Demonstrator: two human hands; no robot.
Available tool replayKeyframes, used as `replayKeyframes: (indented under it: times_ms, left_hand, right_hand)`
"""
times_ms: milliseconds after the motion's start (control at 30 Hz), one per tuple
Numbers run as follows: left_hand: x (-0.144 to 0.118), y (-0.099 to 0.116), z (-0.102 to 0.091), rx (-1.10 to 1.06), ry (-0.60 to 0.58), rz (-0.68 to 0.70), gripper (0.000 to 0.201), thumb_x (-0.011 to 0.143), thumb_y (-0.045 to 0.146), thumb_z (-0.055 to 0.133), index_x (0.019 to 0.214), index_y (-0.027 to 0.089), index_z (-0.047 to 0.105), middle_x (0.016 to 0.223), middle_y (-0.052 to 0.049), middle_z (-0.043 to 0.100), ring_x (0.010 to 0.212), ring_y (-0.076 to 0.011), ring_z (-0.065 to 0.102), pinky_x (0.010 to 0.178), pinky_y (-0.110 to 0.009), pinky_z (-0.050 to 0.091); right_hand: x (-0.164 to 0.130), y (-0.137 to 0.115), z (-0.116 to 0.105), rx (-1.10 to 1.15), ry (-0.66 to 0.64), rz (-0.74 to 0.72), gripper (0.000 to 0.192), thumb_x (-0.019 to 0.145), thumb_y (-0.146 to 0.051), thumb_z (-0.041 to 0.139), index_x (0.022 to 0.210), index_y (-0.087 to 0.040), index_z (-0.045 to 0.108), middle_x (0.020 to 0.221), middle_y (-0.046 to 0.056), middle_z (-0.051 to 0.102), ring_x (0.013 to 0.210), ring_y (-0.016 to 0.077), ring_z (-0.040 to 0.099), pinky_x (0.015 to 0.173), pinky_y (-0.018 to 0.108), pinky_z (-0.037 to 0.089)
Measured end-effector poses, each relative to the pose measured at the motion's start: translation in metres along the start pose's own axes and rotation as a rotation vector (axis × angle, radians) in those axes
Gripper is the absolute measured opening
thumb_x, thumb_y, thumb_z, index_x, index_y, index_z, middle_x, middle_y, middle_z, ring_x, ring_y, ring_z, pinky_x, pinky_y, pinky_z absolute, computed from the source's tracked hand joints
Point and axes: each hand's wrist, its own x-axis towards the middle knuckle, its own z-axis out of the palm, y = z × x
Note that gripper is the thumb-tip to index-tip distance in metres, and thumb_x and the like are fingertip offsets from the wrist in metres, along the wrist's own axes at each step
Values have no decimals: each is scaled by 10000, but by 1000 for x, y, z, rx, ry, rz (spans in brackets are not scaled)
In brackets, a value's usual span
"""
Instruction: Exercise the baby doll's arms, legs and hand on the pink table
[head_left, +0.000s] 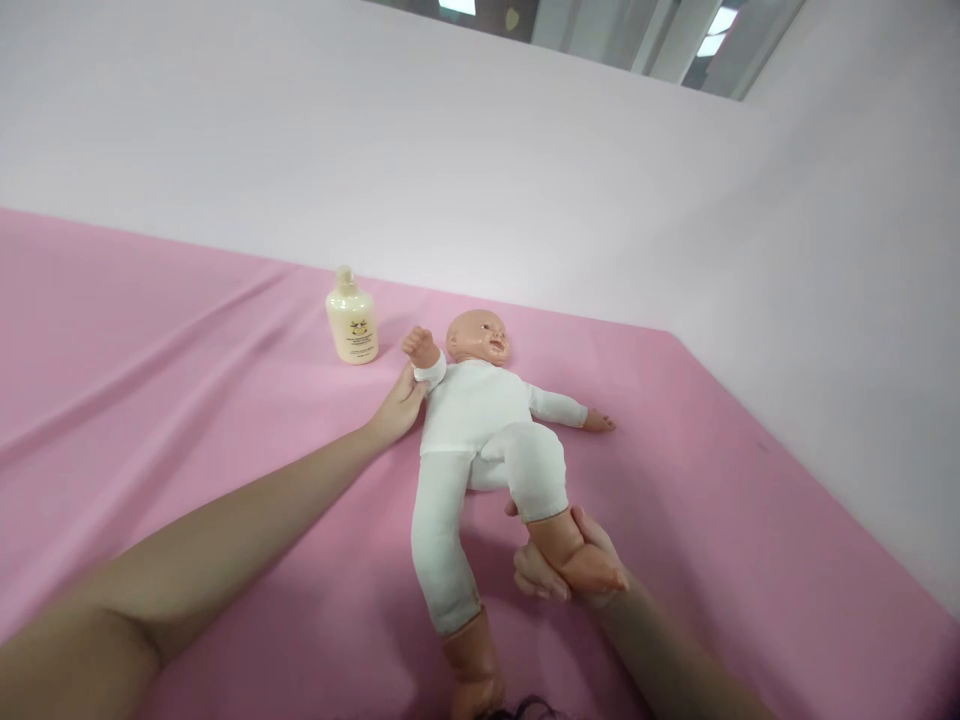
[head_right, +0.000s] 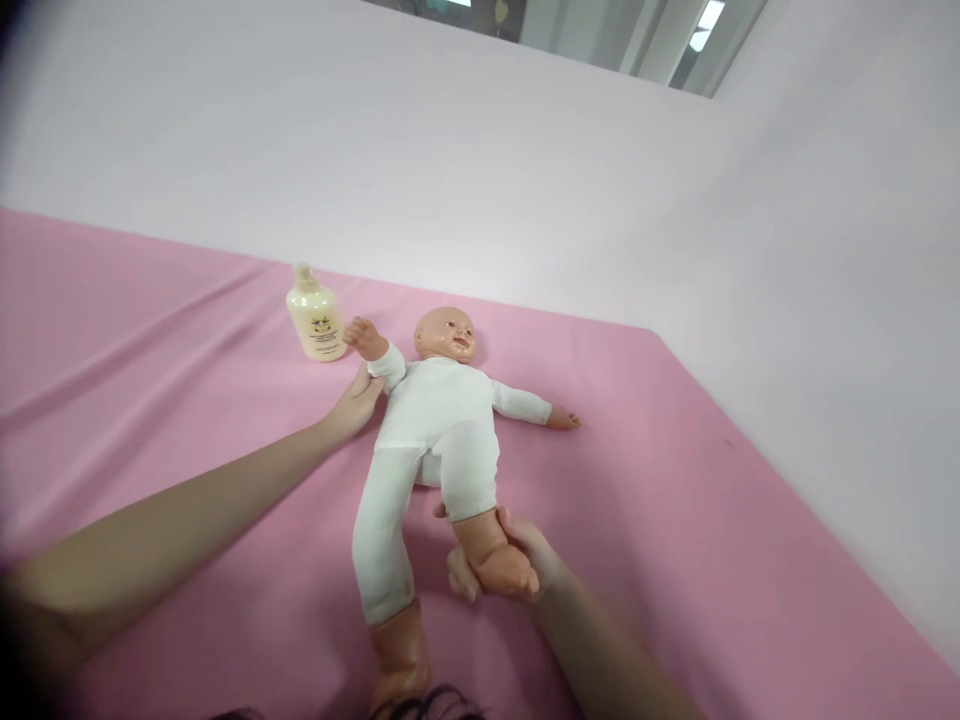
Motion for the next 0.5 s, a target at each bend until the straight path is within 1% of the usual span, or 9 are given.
replayKeyframes:
  times_ms: [67,133,200,267,333,400,500]
  left_hand:
    - [0,1,1,-56,37,-81,428,929,381,427,1312,192,437,1345,-103,536,1285,-239,462,1138,-426,321]
    - [0,2,1,-95,78,-152,430,930,378,424,1326,212,432,1377,-93,516,1319,-238,436,1153,-427,303]
    - [1,2,1,-119,113,-192,436,931,391,424,1335,227,427,1393,-88,506,1343,-238,417,1165,-428,288]
    - [1,2,1,-129,120,-201,440,934,411,423,1338,236,424,1386,-84,514,1350,-236,412,1171,-426,280]
    - [1,1,0,-128,116,-203,447,940,428,416,1343,236,415,1390,-85,510,1348,-234,414,1170,-423,282]
    - [0,0,0,-115,111,-201,447,946,429,405,1345,228,408,1398,-91,501,1344,-232,418,1164,-422,290]
    - [-1,0,0,-72,94,-144,434,952,415,395,1335,211,412,1389,-100,503,1327,-230,430,1154,-420,302]
  right_hand:
    - [-3,1,0,-48,-42,81,757,750,-719,485,1235,-139,519,562,5,635,480,133,493,583,288,359]
    - [-5,2,2,-67,-66,166,784,722,-675,565,1254,-102,514,663,48,692,563,160,582,601,291,393]
    - [-7,1,7,-69,-68,222,727,702,-570,661,1223,-75,551,779,82,722,659,175,634,644,291,426]
    - [-7,-1,11,-70,-76,260,653,672,-462,734,1171,-65,594,871,100,728,735,178,653,692,287,445]
    - [-8,-2,11,-59,-90,288,604,658,-428,759,1120,-65,620,893,102,727,758,179,658,717,286,451]
    - [-10,-2,6,-51,-96,298,600,664,-469,749,1090,-65,623,856,99,725,763,189,663,734,295,454]
    - [-13,3,-7,-109,-91,299,724,653,-587,712,1125,-55,577,812,120,718,828,237,679,766,329,453]
